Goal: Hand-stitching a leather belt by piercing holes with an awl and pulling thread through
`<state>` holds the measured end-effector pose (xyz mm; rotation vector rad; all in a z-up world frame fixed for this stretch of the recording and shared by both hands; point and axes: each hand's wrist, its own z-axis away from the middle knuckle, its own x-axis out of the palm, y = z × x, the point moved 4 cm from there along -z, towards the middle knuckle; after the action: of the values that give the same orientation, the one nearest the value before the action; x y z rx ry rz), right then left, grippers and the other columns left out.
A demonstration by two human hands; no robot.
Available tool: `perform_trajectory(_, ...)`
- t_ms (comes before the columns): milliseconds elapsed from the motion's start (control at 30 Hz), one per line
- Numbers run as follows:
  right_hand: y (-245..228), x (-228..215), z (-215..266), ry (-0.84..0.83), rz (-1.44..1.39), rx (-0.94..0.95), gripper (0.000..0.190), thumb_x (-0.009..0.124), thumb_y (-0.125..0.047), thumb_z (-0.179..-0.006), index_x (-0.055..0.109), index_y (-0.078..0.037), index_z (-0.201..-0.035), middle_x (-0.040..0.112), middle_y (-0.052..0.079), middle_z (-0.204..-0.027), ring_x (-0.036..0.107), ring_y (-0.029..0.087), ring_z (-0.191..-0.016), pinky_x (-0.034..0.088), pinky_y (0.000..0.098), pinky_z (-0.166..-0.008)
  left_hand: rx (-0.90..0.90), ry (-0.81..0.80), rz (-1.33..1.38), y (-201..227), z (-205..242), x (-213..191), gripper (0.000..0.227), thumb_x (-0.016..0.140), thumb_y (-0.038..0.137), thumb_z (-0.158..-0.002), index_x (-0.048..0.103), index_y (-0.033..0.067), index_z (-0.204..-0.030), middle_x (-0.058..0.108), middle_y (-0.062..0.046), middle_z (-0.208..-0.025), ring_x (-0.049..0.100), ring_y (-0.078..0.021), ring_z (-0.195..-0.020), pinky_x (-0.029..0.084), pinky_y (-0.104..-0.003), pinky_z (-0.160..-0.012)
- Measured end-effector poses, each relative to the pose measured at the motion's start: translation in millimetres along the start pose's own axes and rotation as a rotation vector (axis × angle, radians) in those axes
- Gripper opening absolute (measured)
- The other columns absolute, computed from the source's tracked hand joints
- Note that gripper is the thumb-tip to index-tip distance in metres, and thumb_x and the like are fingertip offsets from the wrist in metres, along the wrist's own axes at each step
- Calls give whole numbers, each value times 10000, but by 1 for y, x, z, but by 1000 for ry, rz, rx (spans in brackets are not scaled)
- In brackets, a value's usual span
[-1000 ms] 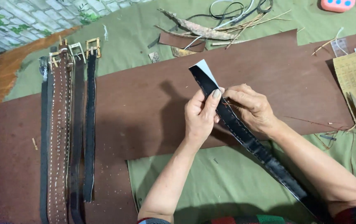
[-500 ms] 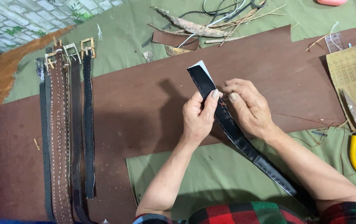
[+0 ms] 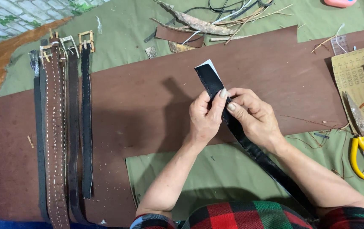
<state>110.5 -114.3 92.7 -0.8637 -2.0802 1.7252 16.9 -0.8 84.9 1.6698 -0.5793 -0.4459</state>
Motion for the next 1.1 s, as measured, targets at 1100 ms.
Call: perform_trajectory(1100,33,-1,-6,-131,-161,-35,191,694,-104,-1002,673,10,-850,660,186,-1153,598,214,-1172,209,568,-1250,-351,-180,81,12,-20,-4,295,725,238,-932,641,62,-710,537,-102,-479,556,-101,-407,471,-225,-353)
